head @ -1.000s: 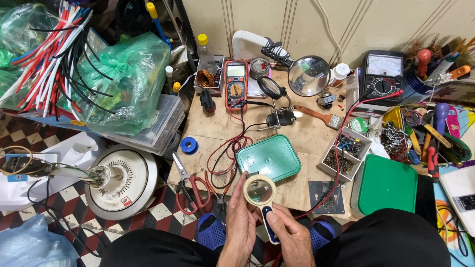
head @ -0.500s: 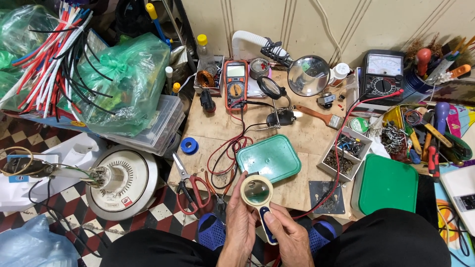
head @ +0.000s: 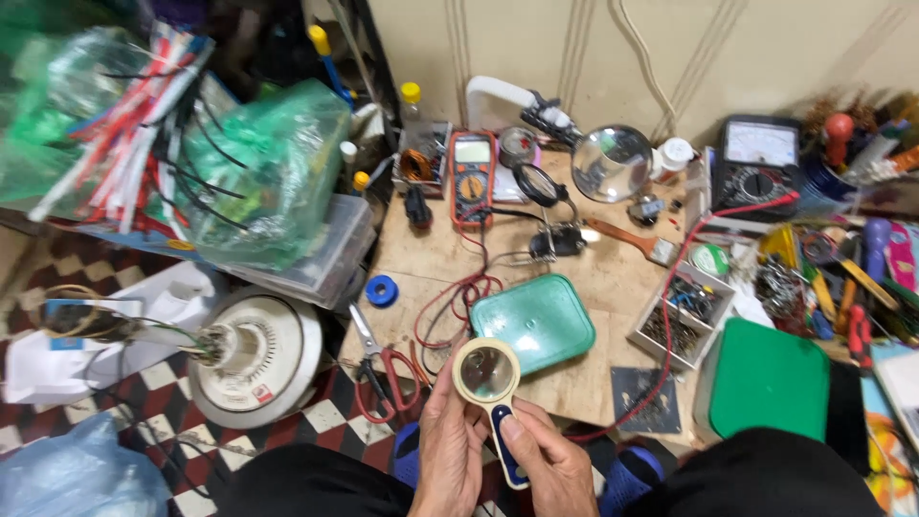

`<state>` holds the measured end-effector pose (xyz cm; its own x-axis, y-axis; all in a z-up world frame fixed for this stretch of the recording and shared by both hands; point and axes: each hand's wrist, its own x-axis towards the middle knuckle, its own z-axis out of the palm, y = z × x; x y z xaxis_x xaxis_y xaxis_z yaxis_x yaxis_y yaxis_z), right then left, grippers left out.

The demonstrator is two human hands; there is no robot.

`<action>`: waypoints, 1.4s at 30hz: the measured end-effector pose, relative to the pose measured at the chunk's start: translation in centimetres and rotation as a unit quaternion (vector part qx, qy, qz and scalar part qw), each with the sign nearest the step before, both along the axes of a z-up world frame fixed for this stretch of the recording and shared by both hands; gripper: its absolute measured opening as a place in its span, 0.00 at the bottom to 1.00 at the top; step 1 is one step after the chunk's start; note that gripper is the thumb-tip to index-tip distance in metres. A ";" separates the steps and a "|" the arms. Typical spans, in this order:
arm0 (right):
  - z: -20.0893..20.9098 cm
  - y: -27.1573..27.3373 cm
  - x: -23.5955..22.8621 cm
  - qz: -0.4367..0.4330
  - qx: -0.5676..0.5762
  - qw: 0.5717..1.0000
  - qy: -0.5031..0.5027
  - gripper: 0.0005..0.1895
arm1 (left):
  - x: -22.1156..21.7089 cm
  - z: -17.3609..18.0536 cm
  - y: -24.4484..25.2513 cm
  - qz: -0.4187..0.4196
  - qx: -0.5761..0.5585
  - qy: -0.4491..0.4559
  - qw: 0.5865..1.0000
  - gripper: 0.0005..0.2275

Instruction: The person sits on the floor in a cluttered workspace and picks up a small black electronic component. They then use a handheld magnifying glass to closely view the component, rotating it to inspect different sides.

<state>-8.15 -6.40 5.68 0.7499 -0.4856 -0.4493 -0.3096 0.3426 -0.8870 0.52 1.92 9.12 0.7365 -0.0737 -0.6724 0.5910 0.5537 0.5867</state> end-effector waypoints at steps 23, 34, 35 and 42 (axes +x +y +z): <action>11.9 -0.5 12.3 -0.057 0.026 0.990 -0.124 0.21 | 10.8 14.9 -0.6 -0.050 0.054 -0.147 0.986 0.28; 12.8 -0.4 13.5 -0.113 0.044 0.991 -0.056 0.22 | 11.9 14.2 -1.4 -0.007 -0.049 -0.144 0.988 0.31; 12.3 -0.4 13.4 -0.113 0.043 0.991 -0.055 0.22 | 12.0 13.6 -1.3 -0.006 -0.049 -0.143 0.988 0.31; 9.5 -0.7 13.4 -0.107 0.024 0.984 -0.141 0.19 | 12.7 11.4 -1.5 -0.029 -0.022 -0.153 0.988 0.29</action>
